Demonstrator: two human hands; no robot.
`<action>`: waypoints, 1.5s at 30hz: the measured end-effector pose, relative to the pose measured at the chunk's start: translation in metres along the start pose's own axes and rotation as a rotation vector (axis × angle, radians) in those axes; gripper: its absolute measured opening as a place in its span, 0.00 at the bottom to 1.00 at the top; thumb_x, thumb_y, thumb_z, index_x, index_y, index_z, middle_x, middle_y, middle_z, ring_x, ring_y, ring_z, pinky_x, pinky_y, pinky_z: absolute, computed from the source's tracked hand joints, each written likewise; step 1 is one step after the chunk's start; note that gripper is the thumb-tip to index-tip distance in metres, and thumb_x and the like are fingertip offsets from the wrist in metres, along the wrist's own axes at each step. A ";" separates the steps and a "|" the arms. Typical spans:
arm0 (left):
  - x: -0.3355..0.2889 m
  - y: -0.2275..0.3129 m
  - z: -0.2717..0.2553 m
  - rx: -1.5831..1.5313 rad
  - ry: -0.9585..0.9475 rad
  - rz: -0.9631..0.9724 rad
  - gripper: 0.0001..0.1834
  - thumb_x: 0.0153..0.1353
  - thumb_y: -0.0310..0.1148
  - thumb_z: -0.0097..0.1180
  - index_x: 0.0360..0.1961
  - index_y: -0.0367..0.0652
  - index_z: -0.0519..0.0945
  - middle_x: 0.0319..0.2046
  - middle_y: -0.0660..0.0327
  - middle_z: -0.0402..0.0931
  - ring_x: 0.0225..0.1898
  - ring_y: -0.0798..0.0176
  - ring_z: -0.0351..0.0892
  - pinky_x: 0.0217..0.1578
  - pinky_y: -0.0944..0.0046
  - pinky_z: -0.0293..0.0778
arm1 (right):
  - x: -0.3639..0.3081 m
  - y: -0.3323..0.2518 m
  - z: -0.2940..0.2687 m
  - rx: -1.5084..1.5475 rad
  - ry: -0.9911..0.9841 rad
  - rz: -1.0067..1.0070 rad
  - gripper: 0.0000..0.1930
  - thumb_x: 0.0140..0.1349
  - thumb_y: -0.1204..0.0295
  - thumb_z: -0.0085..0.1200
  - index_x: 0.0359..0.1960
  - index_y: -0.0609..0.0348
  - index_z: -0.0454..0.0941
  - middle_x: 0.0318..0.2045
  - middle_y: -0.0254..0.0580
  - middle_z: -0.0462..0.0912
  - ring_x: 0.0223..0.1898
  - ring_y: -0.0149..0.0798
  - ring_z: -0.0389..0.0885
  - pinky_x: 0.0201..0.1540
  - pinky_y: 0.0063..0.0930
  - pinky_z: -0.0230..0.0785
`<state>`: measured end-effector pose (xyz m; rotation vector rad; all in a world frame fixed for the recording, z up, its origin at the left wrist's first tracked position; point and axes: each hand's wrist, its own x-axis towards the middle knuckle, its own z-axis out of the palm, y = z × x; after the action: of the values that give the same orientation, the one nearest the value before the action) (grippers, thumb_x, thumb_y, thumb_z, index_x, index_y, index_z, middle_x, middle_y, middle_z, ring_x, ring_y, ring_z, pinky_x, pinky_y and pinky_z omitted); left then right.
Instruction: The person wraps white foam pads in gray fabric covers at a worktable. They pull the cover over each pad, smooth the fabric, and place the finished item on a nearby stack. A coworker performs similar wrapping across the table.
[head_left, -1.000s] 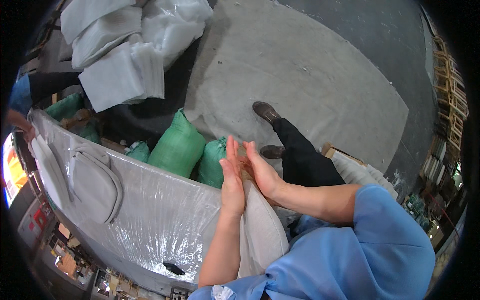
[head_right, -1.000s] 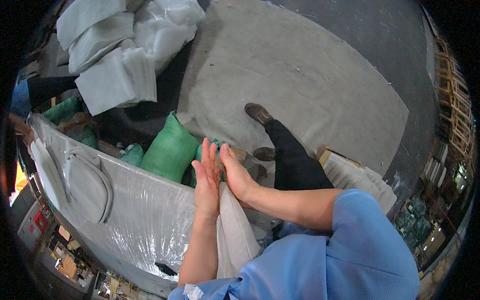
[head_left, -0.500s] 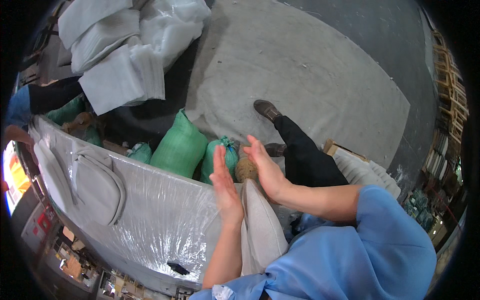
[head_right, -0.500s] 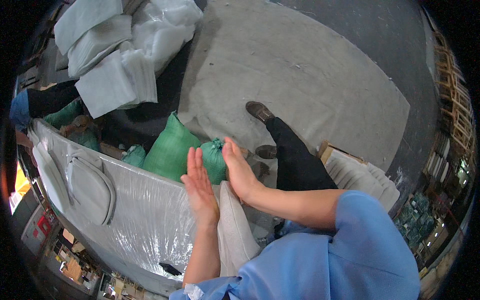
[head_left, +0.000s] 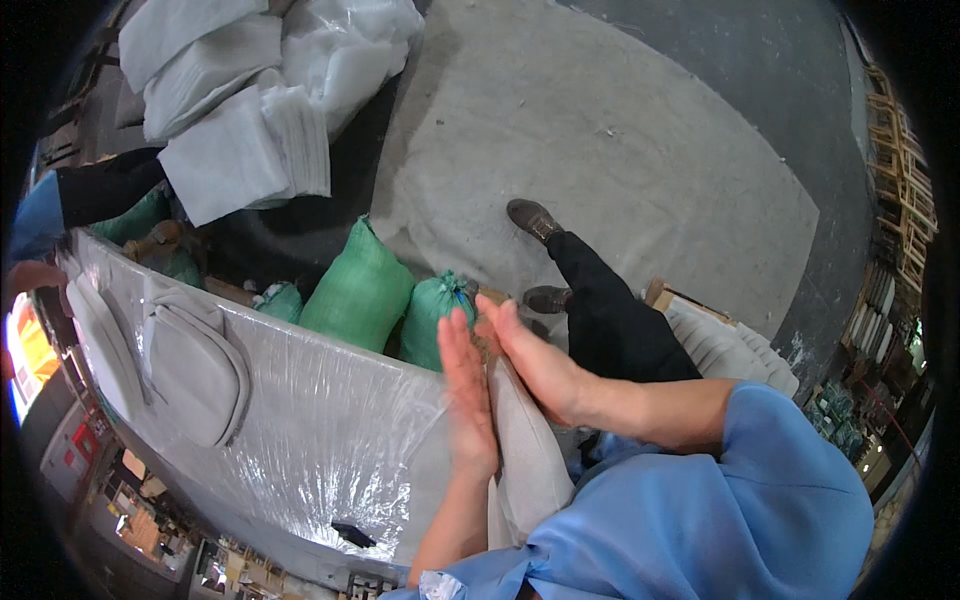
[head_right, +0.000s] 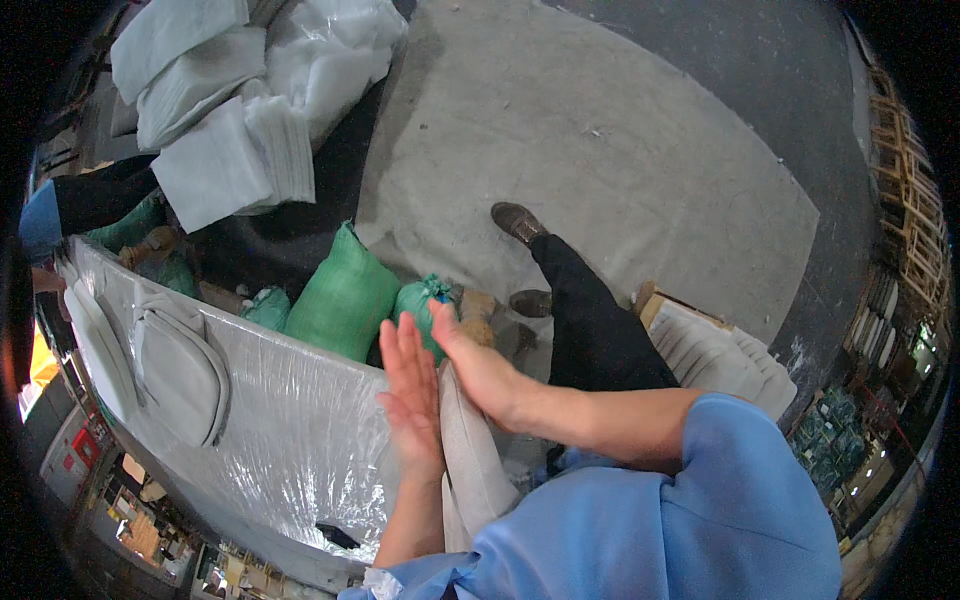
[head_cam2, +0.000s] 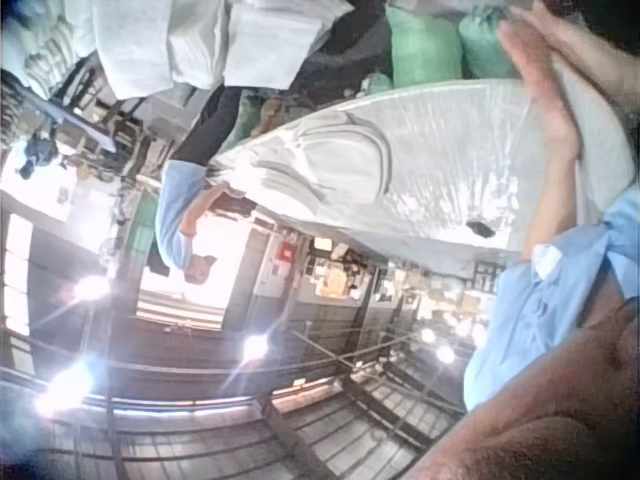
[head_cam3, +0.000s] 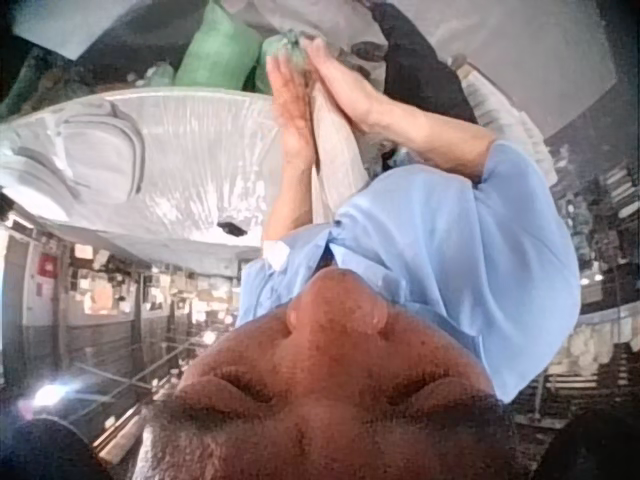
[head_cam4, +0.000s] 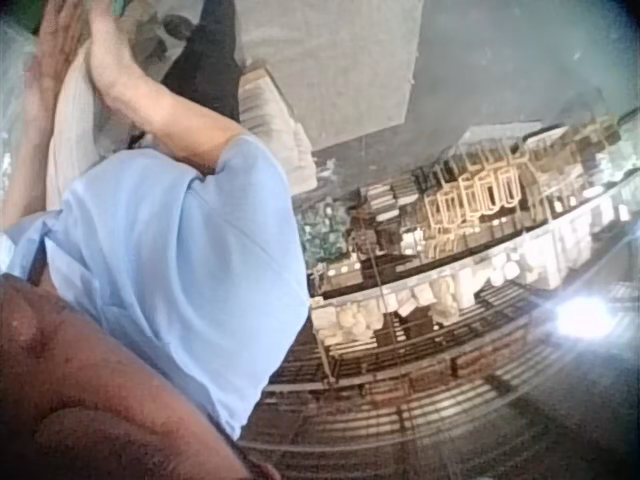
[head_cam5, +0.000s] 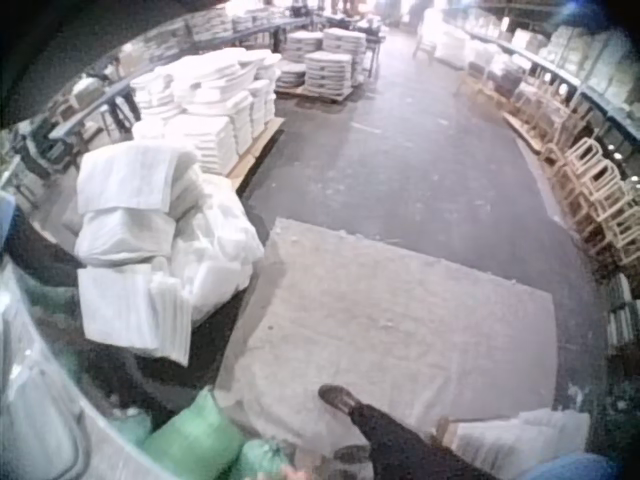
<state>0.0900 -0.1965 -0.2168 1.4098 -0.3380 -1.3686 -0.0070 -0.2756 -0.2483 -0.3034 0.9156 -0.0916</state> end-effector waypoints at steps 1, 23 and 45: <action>-0.005 0.001 -0.004 0.004 0.055 -0.014 0.54 0.72 0.75 0.27 0.84 0.46 0.37 0.84 0.51 0.37 0.84 0.48 0.37 0.80 0.50 0.35 | 0.003 -0.005 -0.009 0.037 -0.021 0.042 0.51 0.72 0.26 0.21 0.84 0.52 0.38 0.82 0.54 0.45 0.83 0.50 0.37 0.83 0.46 0.32; -0.094 -0.047 -0.011 -0.122 0.356 -0.122 0.36 0.83 0.48 0.31 0.78 0.29 0.47 0.70 0.36 0.65 0.71 0.45 0.67 0.73 0.49 0.58 | 0.042 0.028 -0.030 0.041 -0.154 0.019 0.36 0.81 0.40 0.28 0.42 0.62 0.77 0.17 0.37 0.77 0.22 0.32 0.76 0.34 0.26 0.72; -0.375 -0.148 -0.011 -0.914 0.985 -0.018 0.36 0.75 0.42 0.53 0.79 0.45 0.58 0.68 0.51 0.71 0.68 0.50 0.72 0.70 0.50 0.67 | -0.184 -0.051 0.079 -2.276 -1.153 -0.747 0.36 0.55 0.55 0.72 0.67 0.45 0.76 0.64 0.45 0.76 0.71 0.54 0.68 0.73 0.65 0.55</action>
<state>-0.0787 0.1614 -0.1407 1.0961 0.8461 -0.5380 -0.0538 -0.2694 -0.0474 -2.4581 -0.7318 0.4740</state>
